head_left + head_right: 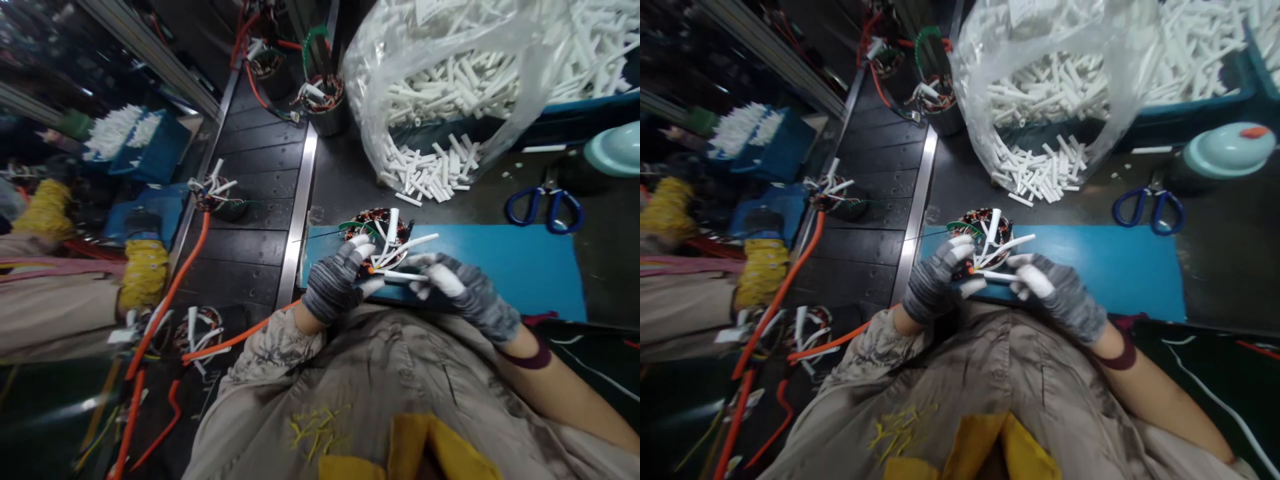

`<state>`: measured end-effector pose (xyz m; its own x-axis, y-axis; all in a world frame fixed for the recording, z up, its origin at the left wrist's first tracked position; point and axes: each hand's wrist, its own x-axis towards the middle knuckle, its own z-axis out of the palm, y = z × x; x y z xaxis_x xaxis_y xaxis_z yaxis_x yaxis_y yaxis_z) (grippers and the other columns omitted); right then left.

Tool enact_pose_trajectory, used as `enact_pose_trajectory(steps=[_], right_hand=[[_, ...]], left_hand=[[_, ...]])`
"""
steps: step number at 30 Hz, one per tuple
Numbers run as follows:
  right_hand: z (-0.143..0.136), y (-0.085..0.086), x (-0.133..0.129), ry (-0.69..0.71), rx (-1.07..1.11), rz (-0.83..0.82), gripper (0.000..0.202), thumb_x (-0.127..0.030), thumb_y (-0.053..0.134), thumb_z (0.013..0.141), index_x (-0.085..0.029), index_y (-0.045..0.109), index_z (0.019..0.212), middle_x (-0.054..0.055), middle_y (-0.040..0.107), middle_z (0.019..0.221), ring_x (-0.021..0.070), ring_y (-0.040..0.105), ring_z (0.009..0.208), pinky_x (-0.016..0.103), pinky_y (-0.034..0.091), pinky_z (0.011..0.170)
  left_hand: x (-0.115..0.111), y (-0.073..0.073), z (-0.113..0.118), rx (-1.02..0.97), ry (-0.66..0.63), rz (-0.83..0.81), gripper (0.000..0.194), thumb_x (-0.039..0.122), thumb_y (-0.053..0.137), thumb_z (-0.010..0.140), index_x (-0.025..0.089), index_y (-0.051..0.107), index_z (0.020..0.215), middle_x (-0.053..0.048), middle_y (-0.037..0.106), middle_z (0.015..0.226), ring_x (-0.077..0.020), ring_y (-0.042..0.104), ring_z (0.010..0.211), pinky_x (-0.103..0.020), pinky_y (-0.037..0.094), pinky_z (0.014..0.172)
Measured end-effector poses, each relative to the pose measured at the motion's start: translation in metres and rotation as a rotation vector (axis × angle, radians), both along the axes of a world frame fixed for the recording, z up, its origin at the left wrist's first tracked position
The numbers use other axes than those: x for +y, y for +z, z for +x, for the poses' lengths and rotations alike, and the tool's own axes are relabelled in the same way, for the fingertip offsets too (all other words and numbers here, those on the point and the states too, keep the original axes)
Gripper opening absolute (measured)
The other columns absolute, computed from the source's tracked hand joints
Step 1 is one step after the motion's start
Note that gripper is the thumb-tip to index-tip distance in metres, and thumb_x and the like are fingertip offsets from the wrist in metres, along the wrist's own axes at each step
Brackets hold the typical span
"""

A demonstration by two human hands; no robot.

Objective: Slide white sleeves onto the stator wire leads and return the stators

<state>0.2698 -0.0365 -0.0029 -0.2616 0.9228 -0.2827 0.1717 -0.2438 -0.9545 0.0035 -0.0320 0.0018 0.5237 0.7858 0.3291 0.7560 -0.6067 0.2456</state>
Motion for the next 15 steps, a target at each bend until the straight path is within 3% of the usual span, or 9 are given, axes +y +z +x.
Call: enact_pose_trajectory(steps=[3, 7, 11, 15], right_hand=[[0.030, -0.015, -0.002, -0.221, -0.116, 0.009, 0.061, -0.075, 0.063, 0.094, -0.020, 0.079, 0.115, 0.006, 0.080, 0.078, 0.0206, 0.074, 0.068, 0.036, 0.062, 0.076], [0.049, -0.045, -0.004, -0.366, -0.181, 0.035, 0.060, -0.076, 0.070, 0.086, -0.021, 0.079, 0.110, 0.007, 0.079, 0.078, 0.0203, 0.070, 0.063, 0.036, 0.059, 0.066], [0.048, -0.064, -0.006, -0.395, -0.177, 0.035, 0.058, -0.071, 0.072, 0.084, -0.021, 0.079, 0.112, 0.007, 0.080, 0.081, 0.0203, 0.070, 0.064, 0.037, 0.059, 0.067], [0.049, -0.067, -0.009, -0.400, -0.175, 0.050, 0.060, -0.074, 0.073, 0.081, -0.022, 0.079, 0.110, 0.006, 0.081, 0.082, 0.0207, 0.071, 0.065, 0.038, 0.061, 0.070]], left_hand=[[0.012, 0.012, 0.007, 0.243, -0.008, -0.076, 0.041, 0.039, 0.072, 0.099, 0.015, 0.074, 0.132, -0.018, 0.070, 0.147, -0.0318, 0.072, 0.126, -0.046, 0.058, 0.106], [0.029, 0.025, 0.020, 0.455, -0.104, -0.189, 0.039, 0.041, 0.067, 0.101, 0.019, 0.076, 0.133, -0.013, 0.069, 0.150, -0.0354, 0.065, 0.131, -0.051, 0.050, 0.109], [0.037, 0.030, 0.015, 0.516, -0.145, -0.243, 0.043, 0.045, 0.062, 0.102, 0.016, 0.077, 0.130, -0.015, 0.077, 0.131, -0.0337, 0.067, 0.121, -0.049, 0.049, 0.107], [0.037, 0.030, 0.000, 0.549, -0.178, -0.216, 0.049, 0.057, 0.063, 0.100, 0.015, 0.080, 0.119, -0.016, 0.078, 0.112, -0.0332, 0.070, 0.106, -0.048, 0.052, 0.097]])
